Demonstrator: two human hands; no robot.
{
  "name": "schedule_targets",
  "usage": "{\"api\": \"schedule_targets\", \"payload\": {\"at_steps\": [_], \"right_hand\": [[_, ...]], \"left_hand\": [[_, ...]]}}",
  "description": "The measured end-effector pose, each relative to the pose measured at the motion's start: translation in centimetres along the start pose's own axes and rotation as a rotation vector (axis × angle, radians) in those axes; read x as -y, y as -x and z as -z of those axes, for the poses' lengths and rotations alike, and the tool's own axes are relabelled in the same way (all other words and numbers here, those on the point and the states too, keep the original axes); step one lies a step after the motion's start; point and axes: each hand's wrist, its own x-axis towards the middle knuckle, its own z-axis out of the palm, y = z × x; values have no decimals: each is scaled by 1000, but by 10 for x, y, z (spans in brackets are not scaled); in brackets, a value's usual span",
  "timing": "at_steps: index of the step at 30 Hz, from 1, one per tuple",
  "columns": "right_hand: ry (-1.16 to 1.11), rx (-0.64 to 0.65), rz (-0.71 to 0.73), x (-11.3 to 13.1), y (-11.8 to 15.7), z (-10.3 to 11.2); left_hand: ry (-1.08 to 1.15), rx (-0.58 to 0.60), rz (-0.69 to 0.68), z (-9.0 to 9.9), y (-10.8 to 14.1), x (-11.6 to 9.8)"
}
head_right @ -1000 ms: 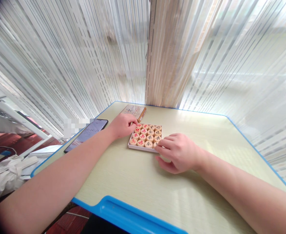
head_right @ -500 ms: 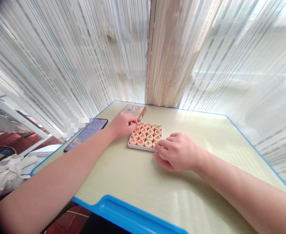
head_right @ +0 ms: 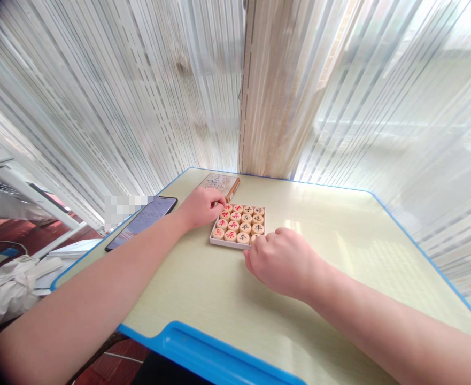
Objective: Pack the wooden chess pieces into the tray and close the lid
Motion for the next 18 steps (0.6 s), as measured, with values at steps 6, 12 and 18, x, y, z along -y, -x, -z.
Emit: {"api": "schedule_targets", "payload": {"at_steps": [6, 12, 18], "right_hand": [[-37, -125, -91, -10, 4, -8], [-88, -143, -117, -19, 6, -16], [-122, -59, -96, -18, 6, -19]], "left_hand": [[1, 3, -4, 0, 0, 1], [-14, 2, -7, 0, -1, 0], [-16, 6, -7, 1, -1, -2]]}}
